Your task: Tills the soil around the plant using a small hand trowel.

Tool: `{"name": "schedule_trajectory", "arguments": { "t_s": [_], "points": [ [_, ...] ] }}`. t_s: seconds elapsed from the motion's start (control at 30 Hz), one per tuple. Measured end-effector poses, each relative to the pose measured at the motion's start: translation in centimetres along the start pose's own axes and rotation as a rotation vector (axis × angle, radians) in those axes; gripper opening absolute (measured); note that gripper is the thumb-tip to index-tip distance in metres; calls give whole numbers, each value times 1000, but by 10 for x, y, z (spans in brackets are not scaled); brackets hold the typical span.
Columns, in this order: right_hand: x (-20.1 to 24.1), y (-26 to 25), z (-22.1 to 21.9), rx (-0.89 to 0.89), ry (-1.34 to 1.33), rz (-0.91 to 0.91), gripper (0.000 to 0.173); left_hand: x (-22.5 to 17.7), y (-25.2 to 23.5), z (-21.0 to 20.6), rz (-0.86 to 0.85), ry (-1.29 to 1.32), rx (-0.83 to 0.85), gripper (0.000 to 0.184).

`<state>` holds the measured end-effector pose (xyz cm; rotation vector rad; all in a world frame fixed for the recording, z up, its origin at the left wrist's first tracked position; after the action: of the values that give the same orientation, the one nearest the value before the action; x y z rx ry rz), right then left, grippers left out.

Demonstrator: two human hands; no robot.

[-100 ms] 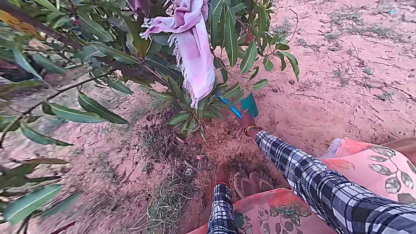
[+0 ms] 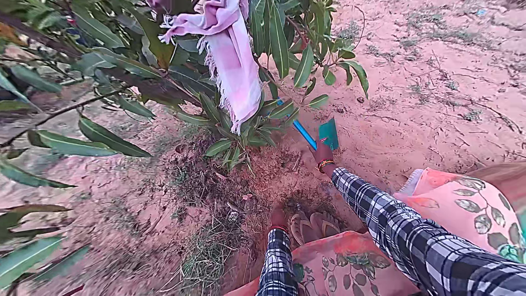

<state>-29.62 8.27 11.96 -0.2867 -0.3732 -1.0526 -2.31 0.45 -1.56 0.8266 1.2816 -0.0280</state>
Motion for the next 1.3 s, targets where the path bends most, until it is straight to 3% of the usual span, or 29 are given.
{"name": "schedule_trajectory", "arguments": {
  "t_s": [0.17, 0.23, 0.3, 0.37, 0.43, 0.57, 0.7, 0.8, 0.9, 1.07, 1.2, 1.3],
  "points": [
    [-123, 21, 10, 4, -34, -584, 42, -10, 19, -12, -146, -767, 193, 48],
    [-149, 30, 3, -36, -137, -780, 47, -6, 16, -10, -125, -654, 182, 47],
    [-151, 43, -1, -27, -239, -877, 46, 1, 12, -9, 4, -103, 101, 44],
    [-141, 47, -10, 54, -231, -853, 46, 0, 10, -10, 94, 262, 32, 46],
    [-130, 44, -29, 163, -133, -735, 46, -1, 7, -10, 123, 348, 8, 46],
    [-96, 44, -51, 201, -68, -533, 48, 2, 2, -14, 170, 388, -38, 46],
    [-40, 29, -32, 102, -235, -428, 51, 1, -2, -22, 205, 436, -84, 47],
    [8, 15, -8, 75, -284, -179, 49, 2, -7, -24, 168, 412, -69, 46],
    [28, 18, -3, 21, -198, 25, 43, 6, -4, -16, 177, 399, -36, 46],
    [-12, 27, 7, 19, -225, -209, 48, -7, 7, -20, 165, 428, -59, 46],
    [-52, 26, 16, -39, -227, -392, 47, -7, 7, -24, 70, 174, 72, 44],
    [-80, 31, 9, -43, -181, -492, 49, -8, 22, -33, 157, 334, 64, 47]
  ]
}}
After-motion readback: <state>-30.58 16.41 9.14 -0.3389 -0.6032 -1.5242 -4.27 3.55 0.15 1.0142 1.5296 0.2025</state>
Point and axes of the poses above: each hand's wrist, its own y-axis away from the middle knuckle, its own z-axis out of the back of the hand, x = y × z, the point moved 2 cm from there along -y, towards the middle knuckle, and after that the axes turned 14 degrees about y, right-handed, at the moved point
